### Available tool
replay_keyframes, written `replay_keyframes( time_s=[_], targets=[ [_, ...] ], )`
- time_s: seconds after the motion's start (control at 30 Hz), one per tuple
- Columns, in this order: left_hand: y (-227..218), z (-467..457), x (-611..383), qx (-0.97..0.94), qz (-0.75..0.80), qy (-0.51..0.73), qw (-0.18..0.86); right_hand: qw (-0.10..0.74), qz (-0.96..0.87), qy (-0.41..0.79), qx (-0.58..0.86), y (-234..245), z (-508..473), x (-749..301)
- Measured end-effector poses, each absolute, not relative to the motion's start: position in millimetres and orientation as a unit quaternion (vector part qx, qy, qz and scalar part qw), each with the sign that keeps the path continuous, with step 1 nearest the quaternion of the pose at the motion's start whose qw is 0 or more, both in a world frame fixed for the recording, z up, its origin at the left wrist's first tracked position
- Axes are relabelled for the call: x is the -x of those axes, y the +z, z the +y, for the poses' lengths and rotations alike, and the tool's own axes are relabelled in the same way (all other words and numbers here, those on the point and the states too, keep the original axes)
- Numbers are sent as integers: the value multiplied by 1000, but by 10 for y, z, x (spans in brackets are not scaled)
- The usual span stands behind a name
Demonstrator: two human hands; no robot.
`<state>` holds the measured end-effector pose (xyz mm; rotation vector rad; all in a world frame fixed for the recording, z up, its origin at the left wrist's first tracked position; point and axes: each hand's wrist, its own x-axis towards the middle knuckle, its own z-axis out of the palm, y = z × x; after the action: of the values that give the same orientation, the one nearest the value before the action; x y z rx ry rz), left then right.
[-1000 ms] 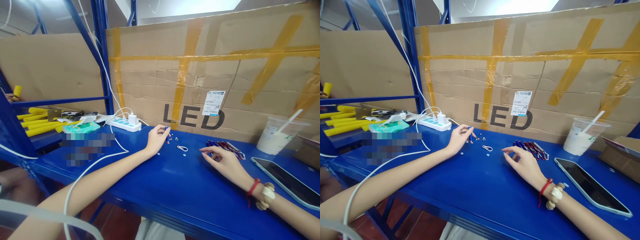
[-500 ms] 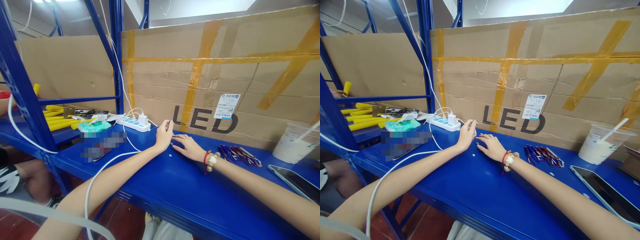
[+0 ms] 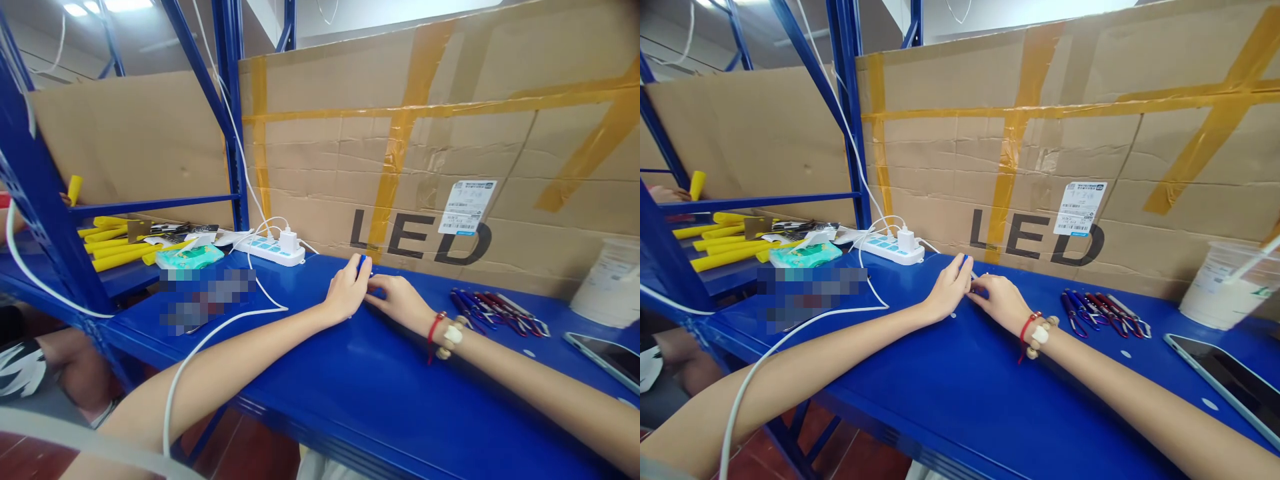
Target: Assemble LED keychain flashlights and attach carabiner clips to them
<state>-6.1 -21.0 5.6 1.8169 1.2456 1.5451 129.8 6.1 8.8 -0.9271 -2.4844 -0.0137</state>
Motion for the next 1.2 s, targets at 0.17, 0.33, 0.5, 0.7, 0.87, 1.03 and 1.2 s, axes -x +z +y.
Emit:
replay_keyframes(
  time_s=[0.17, 0.33, 0.5, 0.7, 0.87, 1.03, 1.2],
  targets=[
    [67, -345, -41, -714, 443, 500, 207, 332, -877, 74, 340, 48, -152, -1668],
    [64, -421, -91, -816, 414, 385, 121, 366, -830, 154, 391, -49, -286, -1984],
    [92, -416, -76, -899, 363, 238, -60, 397, -793, 251, 388, -114, -286, -2049],
    [124, -404, -45, -916, 333, 180, -136, 433, -760, 311, 371, -136, -273, -2042],
    [125, -381, -11, -910, 345, 177, -146, 463, -749, 266, 391, -110, -252, -2053],
    [108, -349, 0, -911, 353, 172, -129, 474, -750, 261, 381, -96, -245, -2045],
    [88, -332, -8, -915, 342, 177, -122, 459, -762, 266, 372, -38, -337, -2039]
  ],
)
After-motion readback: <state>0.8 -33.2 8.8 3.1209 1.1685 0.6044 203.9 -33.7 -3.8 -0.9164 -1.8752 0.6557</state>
